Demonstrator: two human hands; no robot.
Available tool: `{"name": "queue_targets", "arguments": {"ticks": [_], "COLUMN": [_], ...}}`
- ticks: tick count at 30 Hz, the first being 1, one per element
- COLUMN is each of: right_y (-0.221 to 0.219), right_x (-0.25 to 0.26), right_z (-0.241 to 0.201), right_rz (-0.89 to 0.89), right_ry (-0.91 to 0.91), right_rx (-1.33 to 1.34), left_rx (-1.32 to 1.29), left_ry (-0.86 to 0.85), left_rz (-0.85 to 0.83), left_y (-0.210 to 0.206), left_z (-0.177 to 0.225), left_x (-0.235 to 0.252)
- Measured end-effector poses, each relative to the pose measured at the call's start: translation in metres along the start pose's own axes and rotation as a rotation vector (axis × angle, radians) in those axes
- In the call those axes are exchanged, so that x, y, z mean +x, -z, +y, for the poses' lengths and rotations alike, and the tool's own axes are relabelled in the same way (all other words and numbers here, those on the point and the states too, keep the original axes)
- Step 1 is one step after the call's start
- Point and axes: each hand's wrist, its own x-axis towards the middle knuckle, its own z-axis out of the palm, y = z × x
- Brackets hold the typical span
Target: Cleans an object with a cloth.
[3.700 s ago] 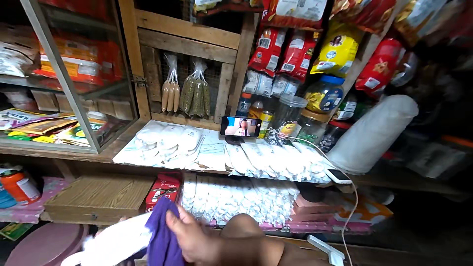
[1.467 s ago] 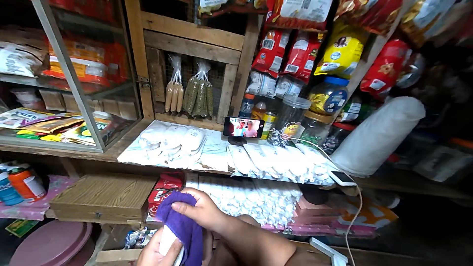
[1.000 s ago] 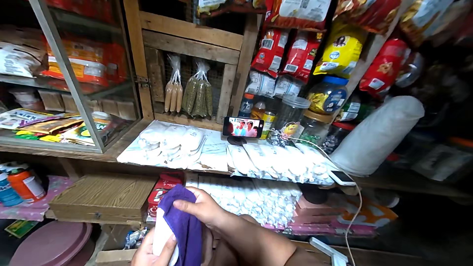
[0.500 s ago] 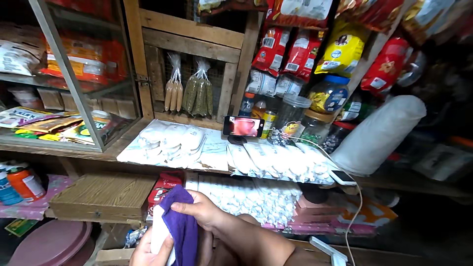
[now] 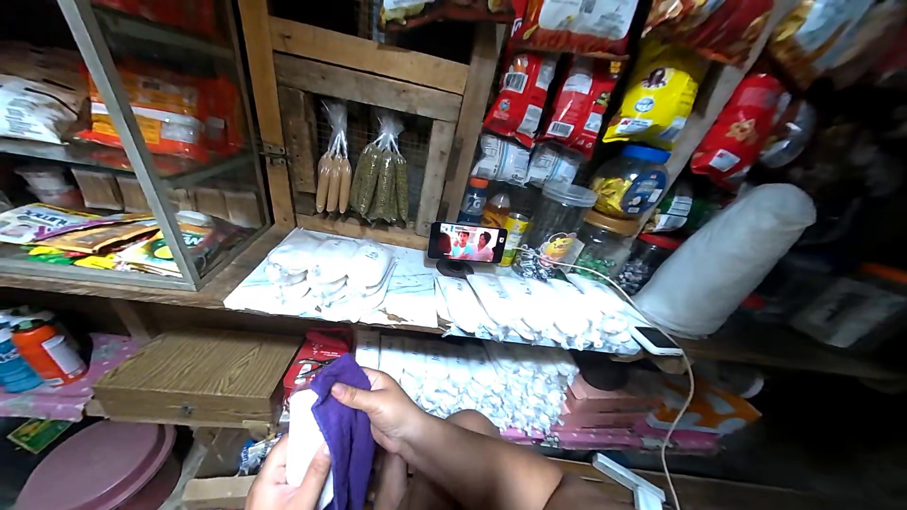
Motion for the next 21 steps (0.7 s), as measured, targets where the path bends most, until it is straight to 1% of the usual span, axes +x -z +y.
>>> {"name": "queue_targets", "arguments": {"ticks": [2, 5, 8, 11, 15, 17, 21], "right_y": [0.001, -0.002, 0.0, 0.002, 0.0, -0.002, -0.007], "right_x": [0.003, 0.004, 0.005, 0.004, 0.004, 0.005, -0.002], "right_z": [0.004, 0.006, 0.007, 0.006, 0.009, 0.011, 0.009], "right_rz": [0.064, 0.177, 0.132, 0.076, 0.169, 0.193, 0.124], "right_ry": [0.047, 0.026, -0.025, -0.02, 0.063, 0.068, 0.037], "right_rx": [-0.002, 0.025, 0.045, 0.046, 0.051, 0.073, 0.057], "left_rx": [-0.008, 0.01, 0.026, -0.005, -0.046, -0.031, -0.029], "left_ry": [-0.001, -0.009, -0.01, -0.012, -0.027, -0.028, -0.009], "left_rz": [-0.005, 0.004, 0.009, 0.021, -0.007, -0.008, 0.0], "left_y": [-0.002, -0.006, -0.004, -0.004, -0.006, -0.008, -0.005], "left_z": [0.0, -0.003, -0.003, 0.0, -0.004, -0.004, -0.005], "left_x": [0.0, -0.002, -0.001, 0.0, 0.0, -0.001, -0.001]}}
